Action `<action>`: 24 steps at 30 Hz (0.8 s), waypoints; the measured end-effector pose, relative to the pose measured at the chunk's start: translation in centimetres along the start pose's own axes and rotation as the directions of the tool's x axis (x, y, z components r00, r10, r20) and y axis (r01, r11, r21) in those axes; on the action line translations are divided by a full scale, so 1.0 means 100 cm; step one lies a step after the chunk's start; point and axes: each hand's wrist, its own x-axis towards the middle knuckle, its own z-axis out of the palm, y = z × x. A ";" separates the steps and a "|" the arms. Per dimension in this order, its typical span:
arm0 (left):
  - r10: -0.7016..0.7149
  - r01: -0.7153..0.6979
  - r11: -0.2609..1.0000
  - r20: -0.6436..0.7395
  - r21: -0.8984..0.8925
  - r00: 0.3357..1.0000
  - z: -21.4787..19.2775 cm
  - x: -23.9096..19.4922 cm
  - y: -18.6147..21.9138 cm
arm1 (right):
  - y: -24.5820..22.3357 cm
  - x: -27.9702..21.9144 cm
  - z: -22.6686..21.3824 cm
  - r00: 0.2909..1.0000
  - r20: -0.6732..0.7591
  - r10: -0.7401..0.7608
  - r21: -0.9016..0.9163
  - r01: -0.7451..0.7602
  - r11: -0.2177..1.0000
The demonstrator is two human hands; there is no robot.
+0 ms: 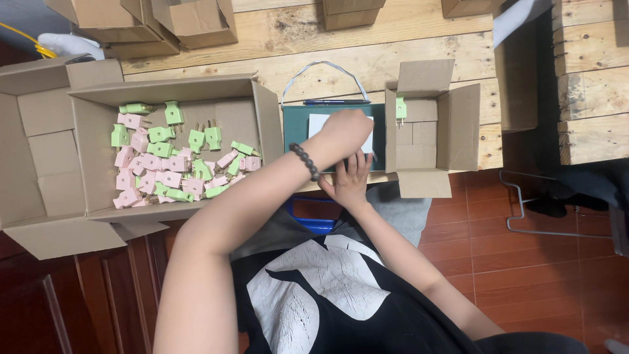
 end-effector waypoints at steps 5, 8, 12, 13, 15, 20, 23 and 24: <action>-0.035 0.035 0.999 -0.019 0.011 0.999 0.028 0.012 0.008 | 0.004 -0.008 0.004 0.999 -0.035 -0.014 -0.003 0.014 1.000; -0.048 0.048 0.999 -0.059 0.012 0.997 0.022 0.008 0.005 | 0.004 -0.005 0.008 0.998 -0.062 -0.024 -0.003 0.023 1.000; -0.114 0.110 0.993 -0.146 -0.031 0.983 0.011 -0.007 0.005 | 0.000 0.000 0.000 0.999 -0.028 -0.019 0.021 0.020 1.000; -0.113 0.109 0.993 -0.139 -0.033 0.984 0.015 -0.009 0.006 | 0.002 -0.001 0.000 1.000 -0.024 -0.014 0.022 0.014 1.000; -0.145 0.185 0.970 -0.238 0.156 0.960 0.020 -0.013 0.005 | 0.002 -0.001 0.002 0.999 -0.038 -0.016 0.016 0.017 1.000; -0.102 0.100 0.995 -0.102 -0.018 0.990 -0.025 -0.031 0.014 | -0.001 -0.002 0.006 0.997 -0.072 0.005 -0.026 -0.007 1.000; -0.126 0.129 0.959 0.029 -0.251 0.992 -0.061 -0.037 0.014 | -0.001 0.001 0.004 0.998 -0.061 0.016 -0.030 -0.018 0.999; -0.135 0.133 0.949 0.015 -0.286 0.991 -0.067 -0.038 0.012 | -0.002 0.000 0.001 0.999 -0.047 0.018 -0.021 -0.019 1.000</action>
